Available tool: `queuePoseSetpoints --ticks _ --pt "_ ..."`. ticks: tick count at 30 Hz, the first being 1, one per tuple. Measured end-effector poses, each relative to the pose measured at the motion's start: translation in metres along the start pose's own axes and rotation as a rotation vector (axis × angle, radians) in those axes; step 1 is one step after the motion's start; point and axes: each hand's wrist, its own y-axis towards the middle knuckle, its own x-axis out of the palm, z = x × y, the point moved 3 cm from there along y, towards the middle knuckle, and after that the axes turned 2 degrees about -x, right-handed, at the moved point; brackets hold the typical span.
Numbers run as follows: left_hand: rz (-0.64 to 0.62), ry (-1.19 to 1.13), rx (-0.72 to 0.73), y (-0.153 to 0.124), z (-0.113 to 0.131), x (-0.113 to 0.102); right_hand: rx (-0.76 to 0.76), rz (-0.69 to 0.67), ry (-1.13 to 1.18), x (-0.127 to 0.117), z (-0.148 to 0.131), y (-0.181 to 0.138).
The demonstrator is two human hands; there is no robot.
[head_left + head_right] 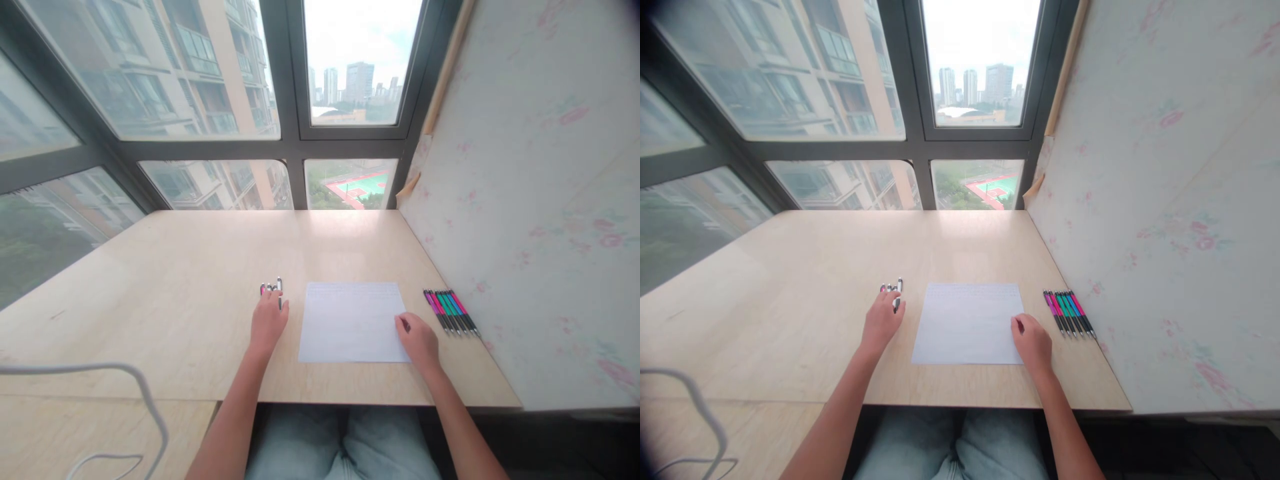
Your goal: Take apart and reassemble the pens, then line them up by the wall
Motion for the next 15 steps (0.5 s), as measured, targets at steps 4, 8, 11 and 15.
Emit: queuePoseSetpoints --ticks 4,8,11,15 --pt "-0.105 0.259 0.037 0.010 0.005 0.008 -0.020 0.041 0.025 0.000 0.001 0.000" --pt "-0.155 0.276 0.057 0.012 0.011 0.017 -0.023 0.055 0.044 -0.001 0.001 0.000" --pt "-0.200 0.279 0.061 0.013 0.014 0.023 -0.031 0.065 0.054 0.000 0.001 0.000" --pt "-0.238 0.254 0.047 0.017 0.018 0.028 -0.053 0.086 0.083 -0.001 0.000 0.001"
